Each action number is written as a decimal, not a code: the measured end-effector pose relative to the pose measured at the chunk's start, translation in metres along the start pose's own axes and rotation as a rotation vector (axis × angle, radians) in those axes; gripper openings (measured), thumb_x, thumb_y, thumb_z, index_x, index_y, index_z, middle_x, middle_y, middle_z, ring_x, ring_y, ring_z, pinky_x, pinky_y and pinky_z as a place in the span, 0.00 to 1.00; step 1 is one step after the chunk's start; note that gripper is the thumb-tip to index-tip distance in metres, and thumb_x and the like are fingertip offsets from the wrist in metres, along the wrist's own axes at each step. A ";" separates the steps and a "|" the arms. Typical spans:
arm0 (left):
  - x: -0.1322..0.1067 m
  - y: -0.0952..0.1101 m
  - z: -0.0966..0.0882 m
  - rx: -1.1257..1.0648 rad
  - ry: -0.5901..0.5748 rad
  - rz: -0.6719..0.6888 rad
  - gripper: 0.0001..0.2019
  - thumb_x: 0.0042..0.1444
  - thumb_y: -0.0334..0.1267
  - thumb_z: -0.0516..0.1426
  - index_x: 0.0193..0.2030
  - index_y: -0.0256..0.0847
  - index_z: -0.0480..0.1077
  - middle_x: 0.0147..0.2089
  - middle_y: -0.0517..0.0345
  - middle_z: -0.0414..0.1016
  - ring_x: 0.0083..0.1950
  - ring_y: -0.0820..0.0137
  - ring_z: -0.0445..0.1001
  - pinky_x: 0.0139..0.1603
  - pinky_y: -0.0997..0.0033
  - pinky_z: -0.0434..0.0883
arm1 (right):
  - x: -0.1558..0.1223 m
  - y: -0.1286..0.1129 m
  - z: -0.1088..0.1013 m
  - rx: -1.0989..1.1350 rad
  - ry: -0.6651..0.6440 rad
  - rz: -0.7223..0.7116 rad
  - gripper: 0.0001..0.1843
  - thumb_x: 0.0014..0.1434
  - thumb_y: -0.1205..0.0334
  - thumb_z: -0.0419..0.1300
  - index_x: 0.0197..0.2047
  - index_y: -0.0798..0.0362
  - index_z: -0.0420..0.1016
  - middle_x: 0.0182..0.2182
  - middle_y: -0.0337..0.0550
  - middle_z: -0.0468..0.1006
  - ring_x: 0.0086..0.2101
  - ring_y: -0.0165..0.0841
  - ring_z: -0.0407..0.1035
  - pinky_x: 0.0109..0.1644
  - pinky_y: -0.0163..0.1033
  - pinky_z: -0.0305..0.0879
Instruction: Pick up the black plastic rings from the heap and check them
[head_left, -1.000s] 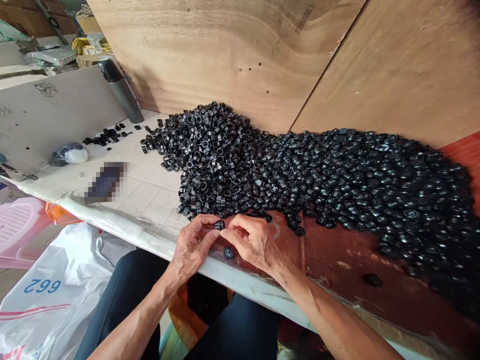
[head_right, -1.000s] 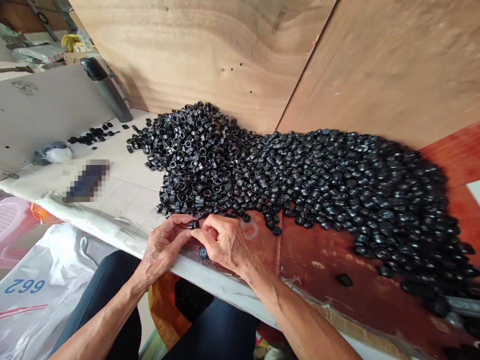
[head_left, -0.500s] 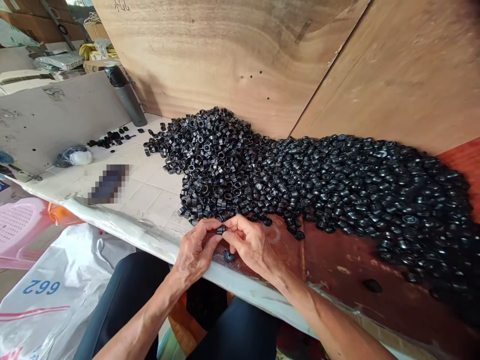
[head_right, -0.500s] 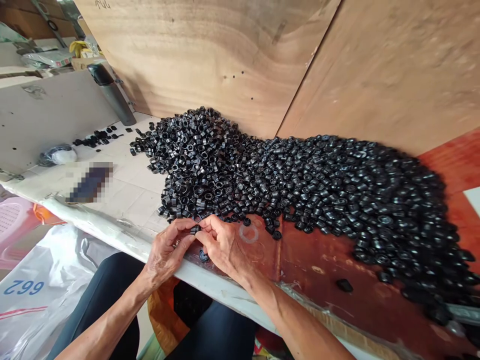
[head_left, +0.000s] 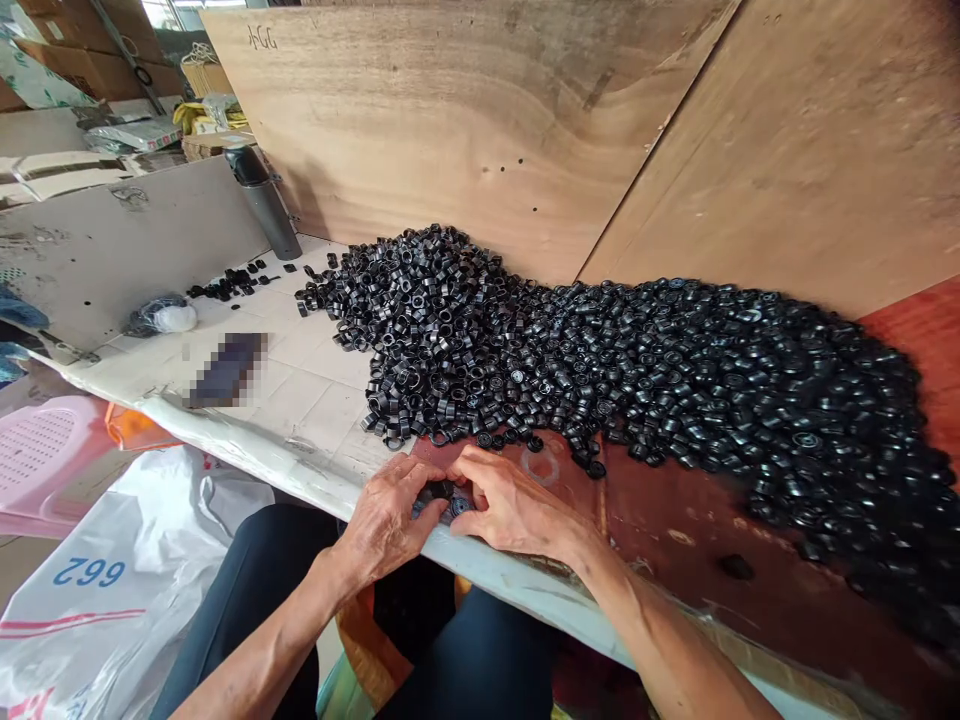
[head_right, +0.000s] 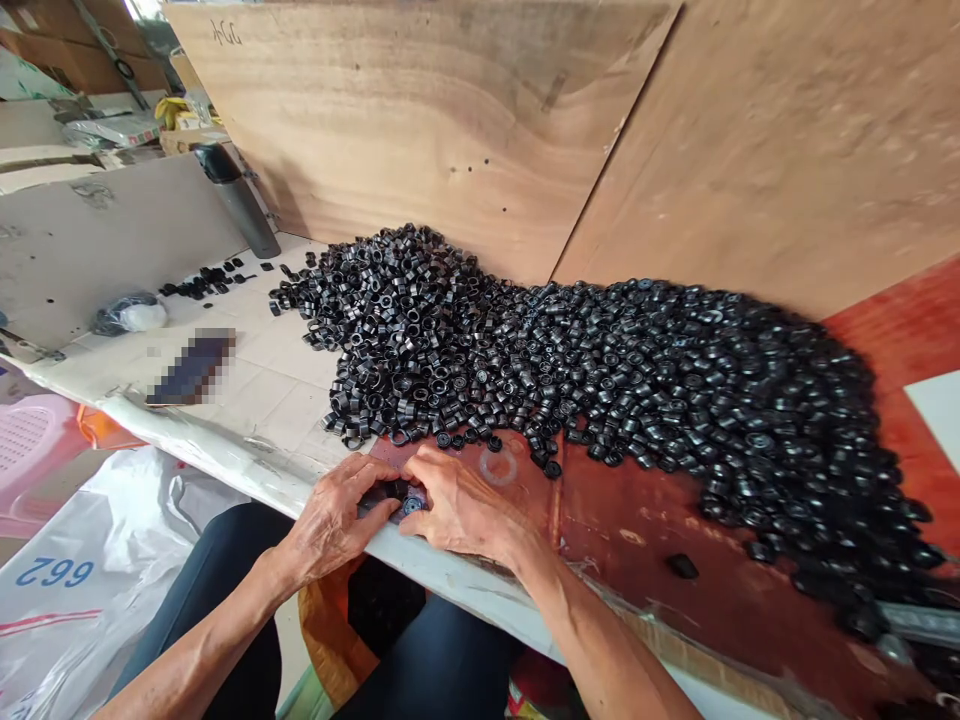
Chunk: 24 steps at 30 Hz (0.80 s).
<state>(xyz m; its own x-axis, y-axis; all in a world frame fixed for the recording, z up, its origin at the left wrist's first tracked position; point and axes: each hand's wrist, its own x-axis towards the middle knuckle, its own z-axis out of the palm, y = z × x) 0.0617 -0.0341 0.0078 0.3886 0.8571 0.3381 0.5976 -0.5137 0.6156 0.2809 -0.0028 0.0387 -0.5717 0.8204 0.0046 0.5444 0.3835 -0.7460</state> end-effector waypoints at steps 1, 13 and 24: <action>0.001 0.000 0.001 -0.013 -0.008 0.004 0.13 0.63 0.29 0.59 0.52 0.45 0.74 0.49 0.53 0.81 0.51 0.59 0.80 0.55 0.57 0.76 | 0.000 -0.001 0.001 -0.015 -0.015 0.004 0.11 0.52 0.71 0.69 0.36 0.51 0.72 0.35 0.36 0.75 0.31 0.31 0.67 0.34 0.35 0.60; -0.053 0.014 -0.057 -0.194 -0.175 -0.002 0.09 0.65 0.36 0.61 0.51 0.47 0.74 0.46 0.54 0.82 0.47 0.62 0.81 0.48 0.64 0.77 | -0.018 -0.059 0.023 0.180 -0.239 0.103 0.09 0.55 0.66 0.69 0.39 0.50 0.76 0.30 0.33 0.76 0.27 0.29 0.67 0.29 0.32 0.59; 0.003 -0.052 -0.032 0.298 0.066 -0.201 0.08 0.63 0.34 0.60 0.48 0.43 0.72 0.46 0.52 0.77 0.42 0.60 0.81 0.42 0.64 0.77 | 0.010 0.010 0.033 -0.384 0.673 0.349 0.04 0.59 0.65 0.60 0.39 0.51 0.73 0.38 0.47 0.75 0.38 0.40 0.71 0.43 0.43 0.68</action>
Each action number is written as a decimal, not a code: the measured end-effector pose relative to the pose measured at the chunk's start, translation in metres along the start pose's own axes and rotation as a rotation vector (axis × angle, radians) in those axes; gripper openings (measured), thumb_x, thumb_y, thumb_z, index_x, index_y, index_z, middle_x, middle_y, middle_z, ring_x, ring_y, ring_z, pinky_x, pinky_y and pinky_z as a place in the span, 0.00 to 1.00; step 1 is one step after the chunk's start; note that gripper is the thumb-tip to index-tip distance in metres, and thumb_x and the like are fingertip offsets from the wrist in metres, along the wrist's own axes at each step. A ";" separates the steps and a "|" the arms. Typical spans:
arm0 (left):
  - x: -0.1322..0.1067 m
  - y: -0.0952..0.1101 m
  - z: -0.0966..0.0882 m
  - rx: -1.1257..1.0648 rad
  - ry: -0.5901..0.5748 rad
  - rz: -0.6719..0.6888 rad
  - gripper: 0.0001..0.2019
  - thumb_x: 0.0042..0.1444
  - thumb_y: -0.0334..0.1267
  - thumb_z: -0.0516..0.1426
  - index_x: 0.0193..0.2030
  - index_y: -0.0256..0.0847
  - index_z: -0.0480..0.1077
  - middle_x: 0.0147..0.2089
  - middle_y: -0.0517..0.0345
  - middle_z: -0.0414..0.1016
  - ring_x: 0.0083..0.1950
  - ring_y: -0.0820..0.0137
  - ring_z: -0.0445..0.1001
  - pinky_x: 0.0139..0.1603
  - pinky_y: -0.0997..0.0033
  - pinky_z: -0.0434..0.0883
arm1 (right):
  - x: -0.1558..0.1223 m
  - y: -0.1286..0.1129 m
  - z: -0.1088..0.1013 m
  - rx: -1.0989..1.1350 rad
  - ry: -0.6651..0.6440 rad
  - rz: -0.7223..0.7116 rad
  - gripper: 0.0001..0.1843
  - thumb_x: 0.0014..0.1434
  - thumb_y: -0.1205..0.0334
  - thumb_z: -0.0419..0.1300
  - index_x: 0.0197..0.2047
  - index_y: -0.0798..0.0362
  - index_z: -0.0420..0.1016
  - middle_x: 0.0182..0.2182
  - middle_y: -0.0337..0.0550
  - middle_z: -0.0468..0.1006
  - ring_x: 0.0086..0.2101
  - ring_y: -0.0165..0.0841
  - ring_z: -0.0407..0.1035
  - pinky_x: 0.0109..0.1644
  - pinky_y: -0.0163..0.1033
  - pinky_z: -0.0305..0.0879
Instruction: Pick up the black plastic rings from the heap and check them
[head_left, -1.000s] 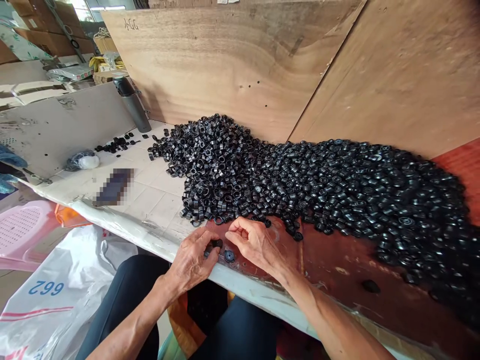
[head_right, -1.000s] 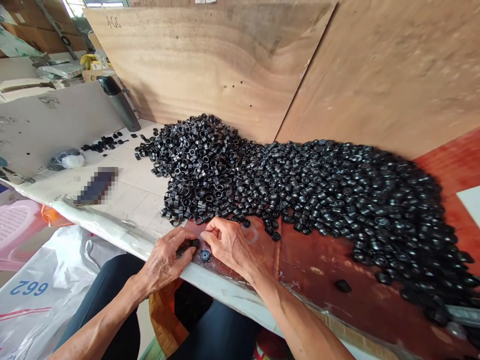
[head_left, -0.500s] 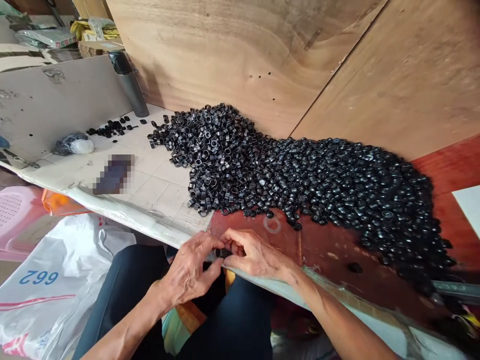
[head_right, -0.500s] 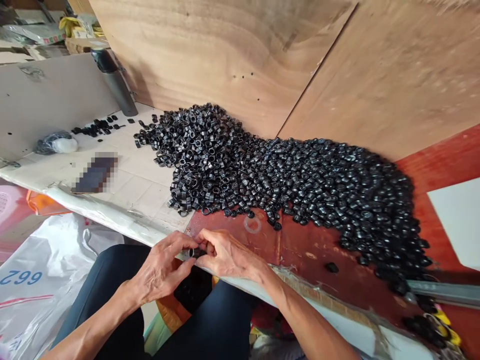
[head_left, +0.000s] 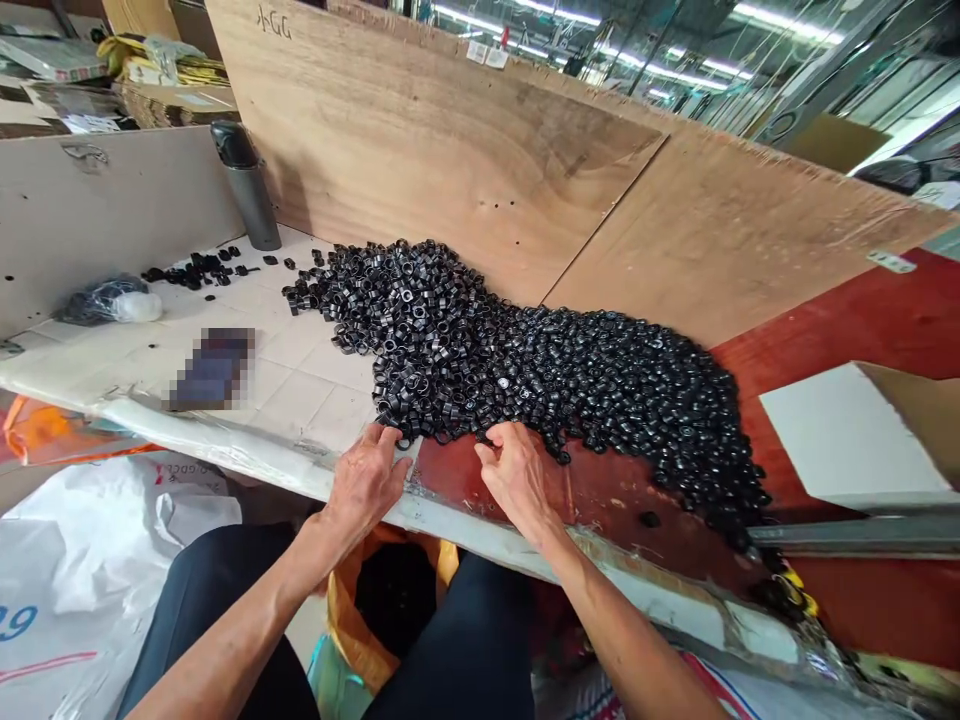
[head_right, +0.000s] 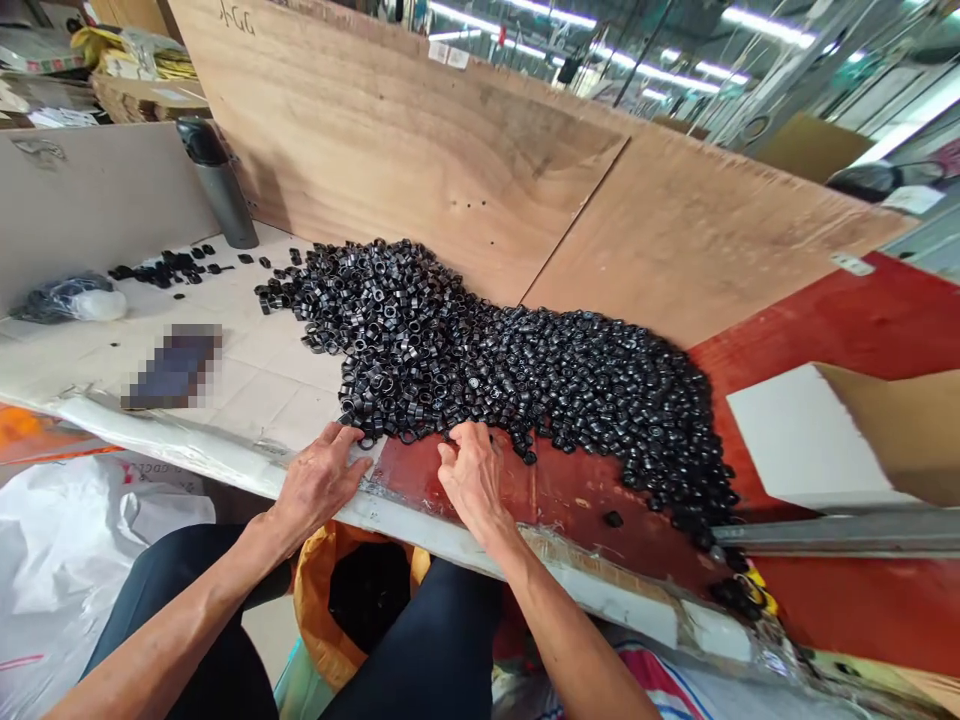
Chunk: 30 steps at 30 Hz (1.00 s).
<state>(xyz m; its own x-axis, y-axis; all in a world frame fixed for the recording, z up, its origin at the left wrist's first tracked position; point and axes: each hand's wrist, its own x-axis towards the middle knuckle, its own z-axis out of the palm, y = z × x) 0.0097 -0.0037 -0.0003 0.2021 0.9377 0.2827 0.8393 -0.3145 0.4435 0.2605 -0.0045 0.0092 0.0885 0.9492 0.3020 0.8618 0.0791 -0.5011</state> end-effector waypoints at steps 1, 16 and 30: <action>0.002 0.002 0.004 0.027 0.004 0.008 0.08 0.62 0.34 0.61 0.48 0.43 0.72 0.47 0.50 0.77 0.44 0.58 0.81 0.42 0.63 0.77 | -0.004 0.004 0.001 -0.034 0.032 0.028 0.08 0.59 0.65 0.61 0.43 0.52 0.74 0.41 0.50 0.75 0.39 0.42 0.71 0.44 0.45 0.69; -0.003 0.000 0.013 -0.196 0.034 0.169 0.05 0.64 0.30 0.59 0.43 0.44 0.73 0.48 0.51 0.81 0.48 0.58 0.81 0.50 0.59 0.78 | -0.026 -0.009 0.022 0.091 -0.069 -0.095 0.10 0.63 0.64 0.63 0.49 0.52 0.77 0.42 0.47 0.75 0.35 0.38 0.70 0.44 0.44 0.71; -0.006 0.001 0.013 -0.268 0.074 0.119 0.11 0.63 0.30 0.58 0.52 0.43 0.71 0.48 0.51 0.82 0.50 0.58 0.82 0.53 0.60 0.78 | -0.026 -0.015 0.012 0.360 -0.078 -0.062 0.11 0.63 0.62 0.61 0.48 0.52 0.78 0.36 0.41 0.77 0.32 0.34 0.70 0.40 0.39 0.71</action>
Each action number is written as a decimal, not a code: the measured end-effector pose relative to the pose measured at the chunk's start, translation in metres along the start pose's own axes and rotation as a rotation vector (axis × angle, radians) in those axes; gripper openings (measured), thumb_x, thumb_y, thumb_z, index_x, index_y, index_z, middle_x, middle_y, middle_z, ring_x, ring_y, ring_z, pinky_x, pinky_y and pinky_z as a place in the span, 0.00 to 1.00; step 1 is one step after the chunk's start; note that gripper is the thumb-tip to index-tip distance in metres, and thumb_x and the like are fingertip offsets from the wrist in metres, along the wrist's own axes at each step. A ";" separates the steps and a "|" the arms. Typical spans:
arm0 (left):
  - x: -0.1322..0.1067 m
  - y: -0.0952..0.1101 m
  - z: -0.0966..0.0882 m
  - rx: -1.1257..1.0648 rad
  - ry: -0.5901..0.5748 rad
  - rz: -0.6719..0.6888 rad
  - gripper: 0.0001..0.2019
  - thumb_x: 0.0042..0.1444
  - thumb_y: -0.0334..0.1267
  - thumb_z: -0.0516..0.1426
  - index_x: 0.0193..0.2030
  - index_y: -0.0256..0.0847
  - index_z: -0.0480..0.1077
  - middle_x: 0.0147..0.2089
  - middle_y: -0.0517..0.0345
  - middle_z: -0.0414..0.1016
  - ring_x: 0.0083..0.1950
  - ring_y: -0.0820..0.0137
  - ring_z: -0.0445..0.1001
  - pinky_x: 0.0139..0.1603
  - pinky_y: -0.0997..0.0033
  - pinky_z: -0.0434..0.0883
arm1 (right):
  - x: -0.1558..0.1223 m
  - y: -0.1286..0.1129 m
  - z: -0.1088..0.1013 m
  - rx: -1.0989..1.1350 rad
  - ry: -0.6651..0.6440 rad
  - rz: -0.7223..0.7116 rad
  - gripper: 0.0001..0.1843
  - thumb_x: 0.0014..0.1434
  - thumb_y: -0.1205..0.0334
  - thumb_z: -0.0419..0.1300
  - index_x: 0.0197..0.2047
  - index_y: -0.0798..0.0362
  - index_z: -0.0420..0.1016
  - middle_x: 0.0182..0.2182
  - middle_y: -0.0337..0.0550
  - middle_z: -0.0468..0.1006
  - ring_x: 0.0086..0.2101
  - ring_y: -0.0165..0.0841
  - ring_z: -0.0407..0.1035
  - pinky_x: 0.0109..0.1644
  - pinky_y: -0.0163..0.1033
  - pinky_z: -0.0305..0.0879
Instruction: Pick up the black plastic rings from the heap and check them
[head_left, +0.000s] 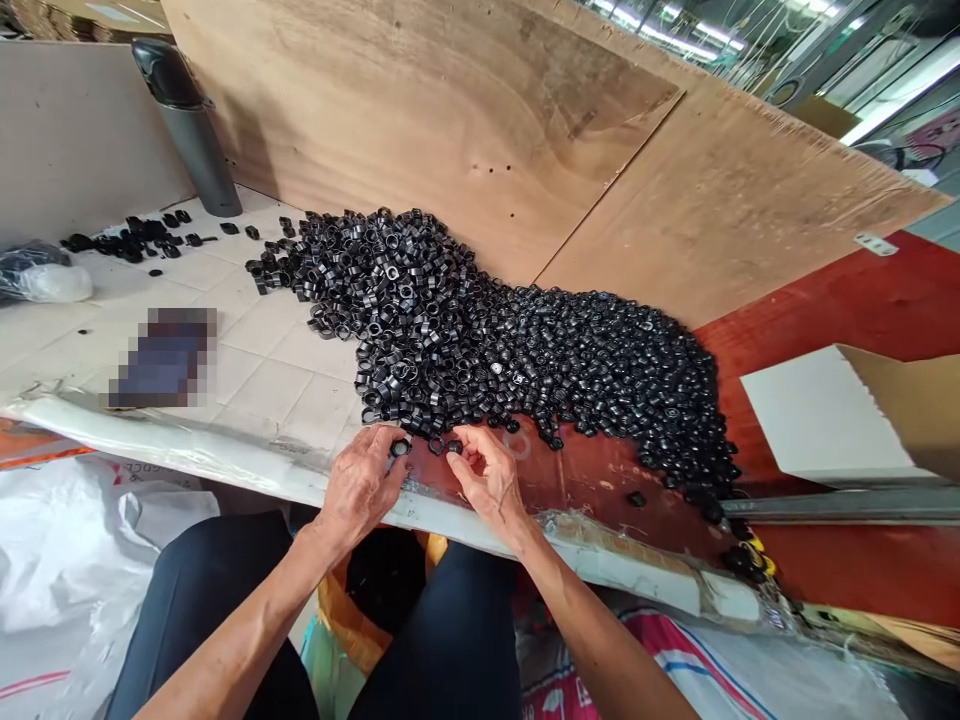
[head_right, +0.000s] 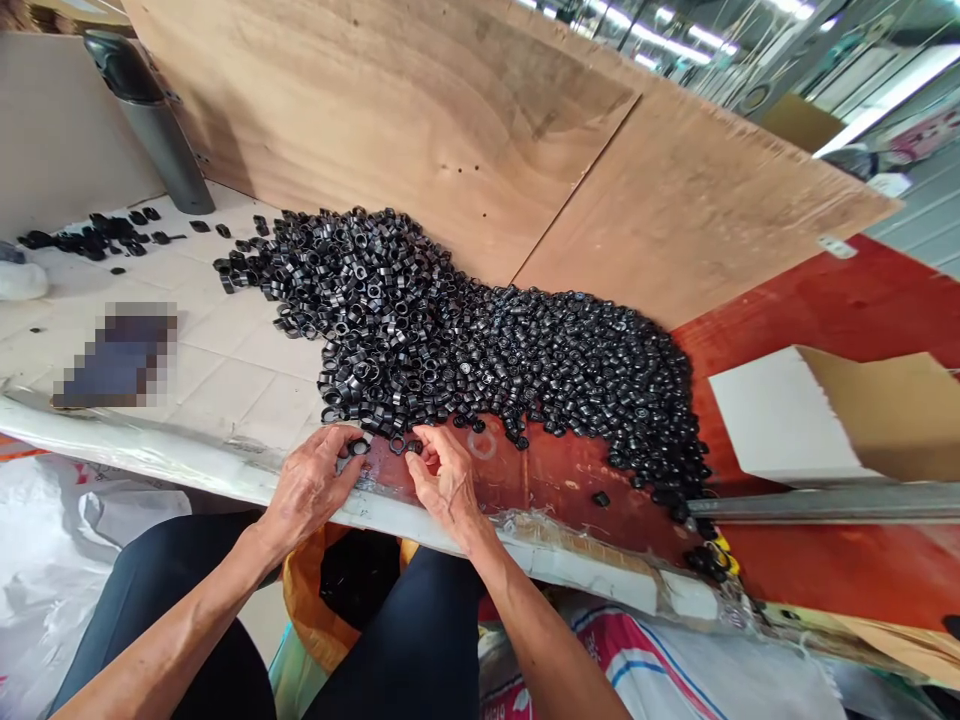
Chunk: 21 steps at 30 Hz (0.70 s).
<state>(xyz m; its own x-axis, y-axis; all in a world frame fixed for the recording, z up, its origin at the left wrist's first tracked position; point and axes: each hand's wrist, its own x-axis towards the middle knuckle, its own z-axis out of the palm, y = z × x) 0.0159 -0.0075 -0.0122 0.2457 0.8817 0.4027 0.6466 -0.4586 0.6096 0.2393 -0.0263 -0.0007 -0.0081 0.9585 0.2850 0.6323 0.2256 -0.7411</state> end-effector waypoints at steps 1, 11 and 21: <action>0.000 0.000 0.000 -0.001 0.006 -0.004 0.11 0.63 0.30 0.58 0.52 0.44 0.70 0.48 0.51 0.82 0.50 0.58 0.82 0.52 0.61 0.78 | 0.000 0.000 -0.001 0.011 -0.006 0.013 0.10 0.63 0.62 0.61 0.47 0.52 0.78 0.36 0.41 0.77 0.32 0.33 0.70 0.40 0.39 0.71; -0.001 0.005 -0.008 -0.168 -0.006 0.040 0.11 0.65 0.32 0.60 0.53 0.45 0.69 0.45 0.57 0.81 0.39 0.67 0.82 0.45 0.67 0.79 | -0.008 -0.031 0.016 0.473 -0.037 0.201 0.14 0.60 0.57 0.69 0.50 0.48 0.83 0.41 0.43 0.82 0.37 0.34 0.78 0.42 0.38 0.79; -0.004 0.001 -0.014 -0.426 -0.113 -0.042 0.12 0.67 0.36 0.62 0.56 0.45 0.70 0.49 0.56 0.82 0.47 0.66 0.84 0.51 0.63 0.81 | -0.002 -0.040 0.019 0.339 -0.078 0.046 0.10 0.64 0.60 0.65 0.47 0.50 0.83 0.44 0.46 0.83 0.37 0.35 0.79 0.41 0.38 0.78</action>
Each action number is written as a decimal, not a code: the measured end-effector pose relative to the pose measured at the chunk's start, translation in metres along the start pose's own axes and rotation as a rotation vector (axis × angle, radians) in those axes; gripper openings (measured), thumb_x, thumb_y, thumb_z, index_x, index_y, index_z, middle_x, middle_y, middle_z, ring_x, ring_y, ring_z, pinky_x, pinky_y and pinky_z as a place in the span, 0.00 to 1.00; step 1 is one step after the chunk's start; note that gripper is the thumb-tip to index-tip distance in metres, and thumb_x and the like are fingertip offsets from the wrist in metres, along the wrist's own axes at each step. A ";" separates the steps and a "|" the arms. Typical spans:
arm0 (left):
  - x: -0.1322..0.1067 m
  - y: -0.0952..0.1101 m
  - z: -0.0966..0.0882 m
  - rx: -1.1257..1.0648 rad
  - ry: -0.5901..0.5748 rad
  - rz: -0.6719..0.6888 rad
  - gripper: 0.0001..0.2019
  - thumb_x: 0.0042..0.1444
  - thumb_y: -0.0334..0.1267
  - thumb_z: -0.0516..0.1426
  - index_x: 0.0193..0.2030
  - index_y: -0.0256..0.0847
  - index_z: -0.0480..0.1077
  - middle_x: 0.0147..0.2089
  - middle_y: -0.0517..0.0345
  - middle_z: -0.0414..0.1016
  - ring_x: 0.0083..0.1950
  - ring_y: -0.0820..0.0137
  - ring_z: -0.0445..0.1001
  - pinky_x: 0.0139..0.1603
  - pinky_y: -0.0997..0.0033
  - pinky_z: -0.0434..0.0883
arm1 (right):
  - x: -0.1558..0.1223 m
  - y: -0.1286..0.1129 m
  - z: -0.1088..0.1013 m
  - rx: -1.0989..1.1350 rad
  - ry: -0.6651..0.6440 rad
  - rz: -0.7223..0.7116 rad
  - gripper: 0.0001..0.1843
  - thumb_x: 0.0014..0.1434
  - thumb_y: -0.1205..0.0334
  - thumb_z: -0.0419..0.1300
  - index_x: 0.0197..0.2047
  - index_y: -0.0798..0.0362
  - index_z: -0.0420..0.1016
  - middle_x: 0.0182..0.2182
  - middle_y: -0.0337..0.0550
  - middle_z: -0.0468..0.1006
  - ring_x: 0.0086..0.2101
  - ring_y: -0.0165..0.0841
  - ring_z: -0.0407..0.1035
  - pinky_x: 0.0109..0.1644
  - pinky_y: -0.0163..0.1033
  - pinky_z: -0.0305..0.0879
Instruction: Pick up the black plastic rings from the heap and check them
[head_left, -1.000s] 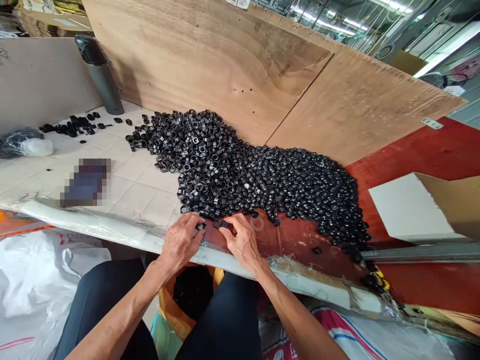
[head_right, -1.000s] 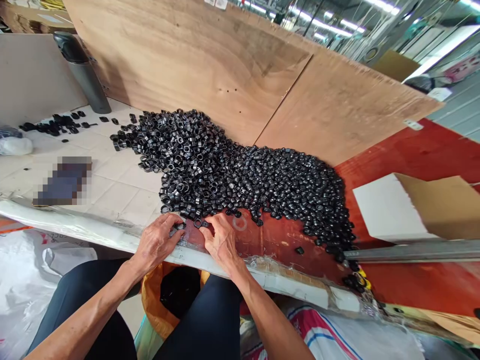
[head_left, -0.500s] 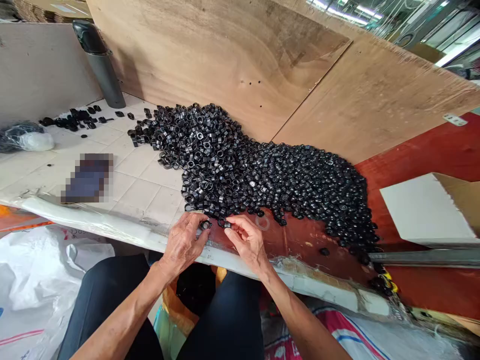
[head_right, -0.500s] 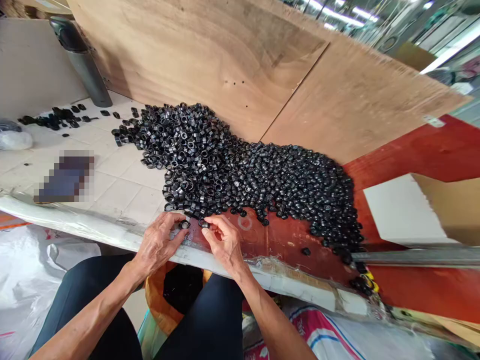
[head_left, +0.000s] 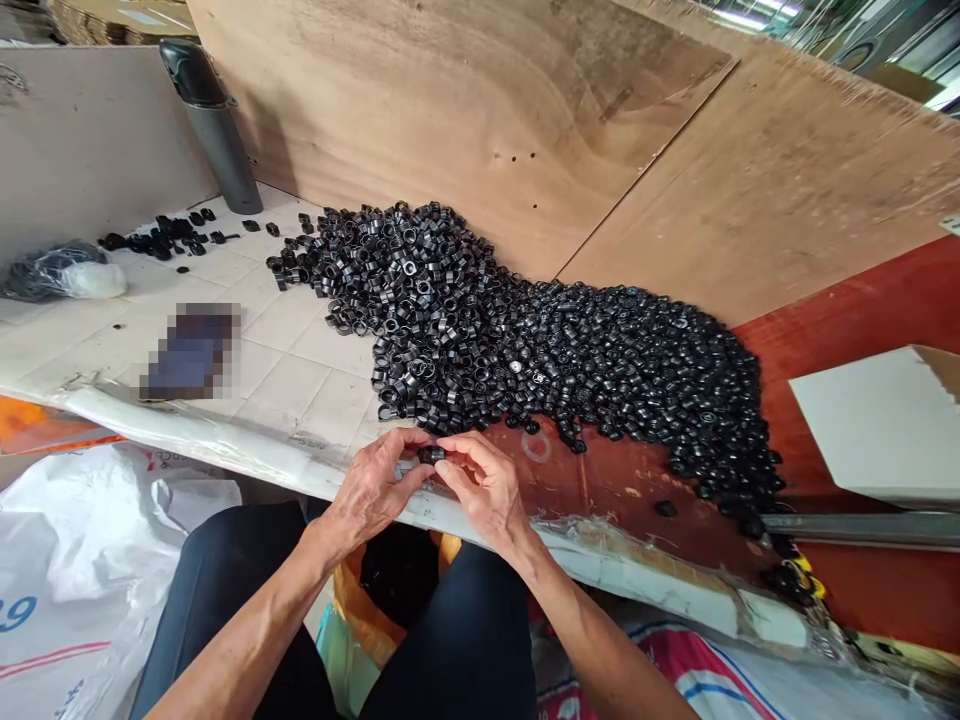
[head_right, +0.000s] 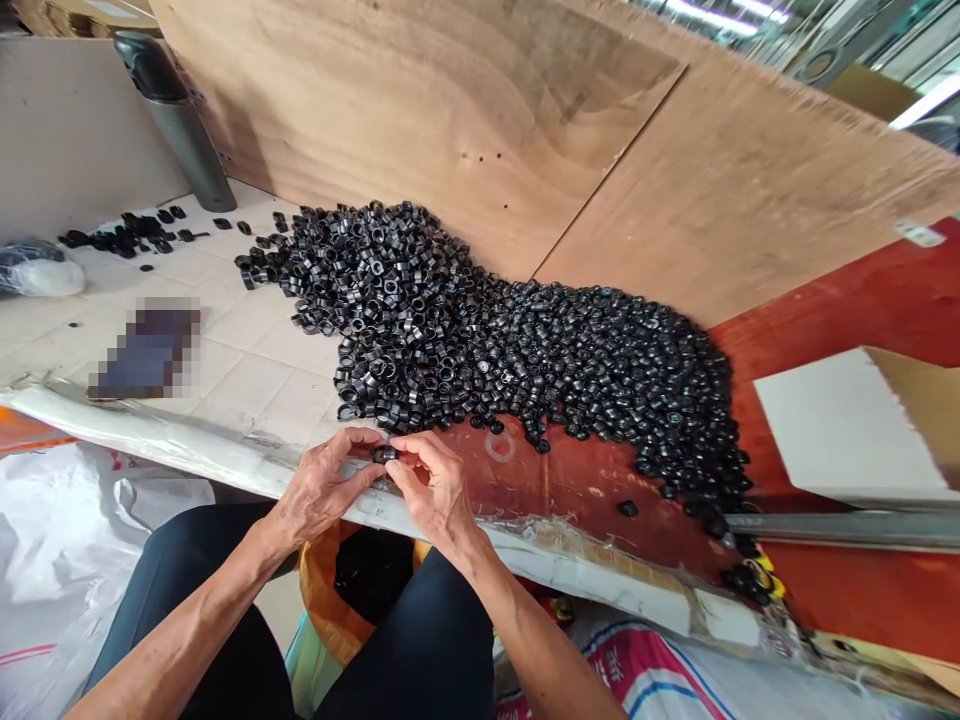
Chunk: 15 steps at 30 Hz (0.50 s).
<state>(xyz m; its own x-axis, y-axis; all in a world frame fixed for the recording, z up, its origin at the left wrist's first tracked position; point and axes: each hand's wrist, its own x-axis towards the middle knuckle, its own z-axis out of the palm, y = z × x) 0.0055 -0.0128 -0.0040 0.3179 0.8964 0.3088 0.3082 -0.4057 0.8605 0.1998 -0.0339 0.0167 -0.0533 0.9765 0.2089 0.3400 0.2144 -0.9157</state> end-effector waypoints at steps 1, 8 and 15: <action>0.000 0.000 -0.001 -0.060 -0.021 -0.024 0.13 0.67 0.37 0.63 0.56 0.45 0.70 0.51 0.55 0.81 0.49 0.66 0.84 0.54 0.62 0.81 | 0.000 0.000 0.000 0.010 -0.009 0.006 0.09 0.64 0.61 0.65 0.47 0.50 0.84 0.44 0.46 0.83 0.37 0.35 0.79 0.41 0.38 0.78; 0.000 -0.003 -0.002 -0.305 -0.037 -0.123 0.12 0.65 0.37 0.65 0.53 0.44 0.73 0.52 0.55 0.81 0.48 0.66 0.85 0.54 0.64 0.82 | 0.000 0.000 0.000 0.047 -0.019 -0.006 0.09 0.65 0.62 0.65 0.47 0.49 0.84 0.44 0.46 0.83 0.41 0.36 0.81 0.45 0.39 0.79; -0.001 -0.007 -0.004 -0.213 0.040 0.092 0.08 0.66 0.34 0.65 0.51 0.44 0.77 0.50 0.53 0.83 0.53 0.66 0.82 0.57 0.64 0.79 | 0.001 -0.002 0.003 0.036 -0.033 0.079 0.08 0.66 0.57 0.64 0.44 0.50 0.82 0.38 0.43 0.82 0.30 0.33 0.80 0.34 0.36 0.77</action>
<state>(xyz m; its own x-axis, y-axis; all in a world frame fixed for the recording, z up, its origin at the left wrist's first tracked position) -0.0006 -0.0101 -0.0086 0.2986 0.8655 0.4022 0.0824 -0.4432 0.8926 0.1958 -0.0333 0.0174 -0.0589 0.9904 0.1250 0.3102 0.1372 -0.9407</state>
